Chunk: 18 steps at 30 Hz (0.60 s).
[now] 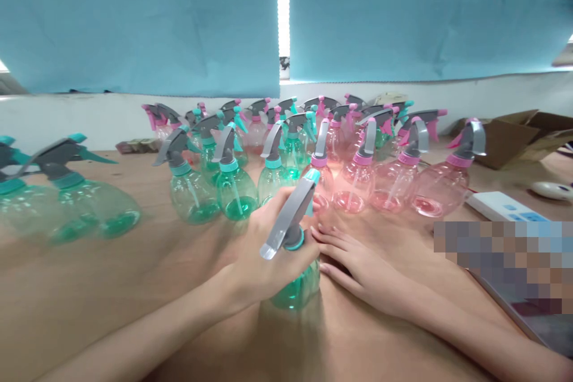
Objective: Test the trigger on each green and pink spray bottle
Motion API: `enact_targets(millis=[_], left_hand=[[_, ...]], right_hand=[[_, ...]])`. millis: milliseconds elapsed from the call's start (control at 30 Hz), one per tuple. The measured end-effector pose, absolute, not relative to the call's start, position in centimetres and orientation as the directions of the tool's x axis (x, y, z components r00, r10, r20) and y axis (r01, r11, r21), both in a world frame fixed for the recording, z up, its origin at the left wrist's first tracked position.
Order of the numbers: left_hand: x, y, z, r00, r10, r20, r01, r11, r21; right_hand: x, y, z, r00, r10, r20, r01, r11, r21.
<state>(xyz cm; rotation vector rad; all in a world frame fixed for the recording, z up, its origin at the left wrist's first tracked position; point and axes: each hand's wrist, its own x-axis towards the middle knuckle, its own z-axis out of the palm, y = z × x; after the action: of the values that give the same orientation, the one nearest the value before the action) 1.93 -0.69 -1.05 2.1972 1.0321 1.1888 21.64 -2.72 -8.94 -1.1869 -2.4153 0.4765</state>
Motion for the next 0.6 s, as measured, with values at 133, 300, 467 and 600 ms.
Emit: enact_targets(millis=[133, 300, 467, 600], left_hand=[[1.66, -0.84, -1.08, 0.369, 0.780, 0.506, 0.391, -0.624, 0.677], [1.46, -0.77, -1.02, 0.387, 0.763, 0.517, 0.391, -0.644, 0.658], [1.84, -0.76, -0.67, 0.408, 0.778, 0.478, 0.432, -0.626, 0.650], [1.97, -0.75, -0.70, 0.389, 0.787, 0.480, 0.443, -0.616, 0.651]], right_hand=[[21.64, -2.67, -8.96, -0.561, 0.804, 0.196, 0.664, 0.578, -0.474], [21.67, -2.69, -9.08, -0.551, 0.808, 0.209, 0.656, 0.575, -0.489], [21.62, -2.69, -9.14, -0.551, 0.802, 0.232, 0.652, 0.587, -0.480], [21.56, -2.55, -9.14, -0.570, 0.785, 0.243, 0.640, 0.610, -0.468]])
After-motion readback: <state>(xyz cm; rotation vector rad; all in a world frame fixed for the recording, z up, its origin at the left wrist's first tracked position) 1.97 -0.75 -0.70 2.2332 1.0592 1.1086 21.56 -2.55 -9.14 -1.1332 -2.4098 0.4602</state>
